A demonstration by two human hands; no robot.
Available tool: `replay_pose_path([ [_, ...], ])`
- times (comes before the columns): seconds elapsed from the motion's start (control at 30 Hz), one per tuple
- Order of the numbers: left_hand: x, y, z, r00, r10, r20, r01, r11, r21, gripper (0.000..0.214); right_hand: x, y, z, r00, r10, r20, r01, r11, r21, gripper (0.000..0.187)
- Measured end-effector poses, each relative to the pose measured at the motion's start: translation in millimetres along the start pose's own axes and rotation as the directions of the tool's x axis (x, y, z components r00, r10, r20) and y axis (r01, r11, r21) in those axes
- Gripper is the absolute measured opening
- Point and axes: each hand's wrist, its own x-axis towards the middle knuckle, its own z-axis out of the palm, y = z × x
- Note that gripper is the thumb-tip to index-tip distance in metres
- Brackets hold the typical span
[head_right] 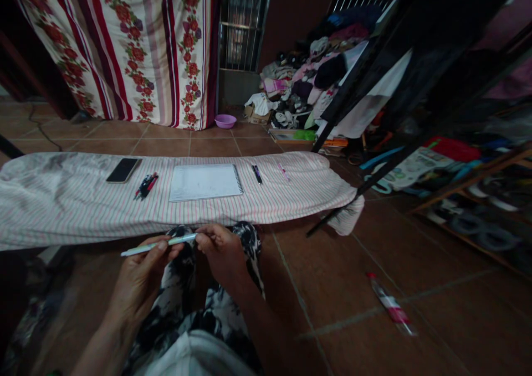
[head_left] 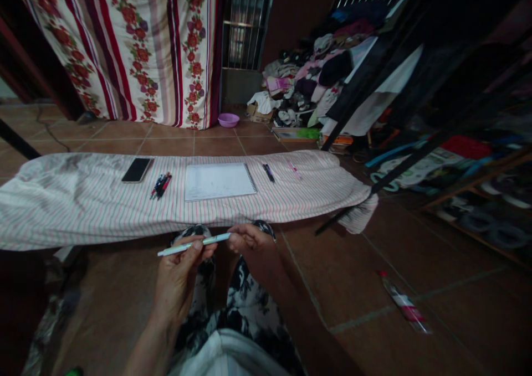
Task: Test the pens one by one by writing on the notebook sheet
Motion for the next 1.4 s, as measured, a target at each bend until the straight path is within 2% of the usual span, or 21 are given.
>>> replay_pose_path([
  [0.2, 0.3, -0.4, 0.5, 0.999, -0.024, -0.045, 0.023, 0.999, -0.041, 0.025, 0.4, 6.6, 1.8, 0.999, -0.021, 0.029, 0.015, 0.985, 0.171, 0.018],
  [0.4, 0.3, -0.3, 1.6, 0.999, -0.031, -0.043, 0.030, 0.999, -0.027, 0.027, 1.4, 7.0, 1.2, 1.000, -0.023, 0.008, 0.021, 0.987, 0.157, 0.016],
  [0.63, 0.9, -0.9, 1.1, 0.999, -0.031, -0.028, 0.030, 0.999, -0.021, 0.027, 1.3, 4.7, 0.7, 1.000, 0.028, -0.008, -0.027, 0.996, 0.089, 0.016],
  [0.9, 1.4, -0.3, -0.3, 0.998, -0.034, -0.056, 0.031, 0.998, -0.047, 0.027, 0.3, 8.0, 1.8, 1.000, -0.029, 0.009, 0.027, 0.978, 0.208, 0.019],
  [1.03, 0.9, -0.2, -0.4, 0.998, -0.037, -0.046, 0.035, 0.999, -0.033, 0.026, 0.3, 6.6, 1.3, 0.999, -0.033, 0.003, 0.032, 0.982, 0.188, 0.013],
  [1.4, -0.7, -0.9, -0.6, 1.000, -0.019, -0.019, 0.019, 0.999, -0.026, 0.025, -0.4, 3.7, -0.3, 1.000, -0.027, 0.004, 0.027, 0.998, 0.063, 0.017],
])
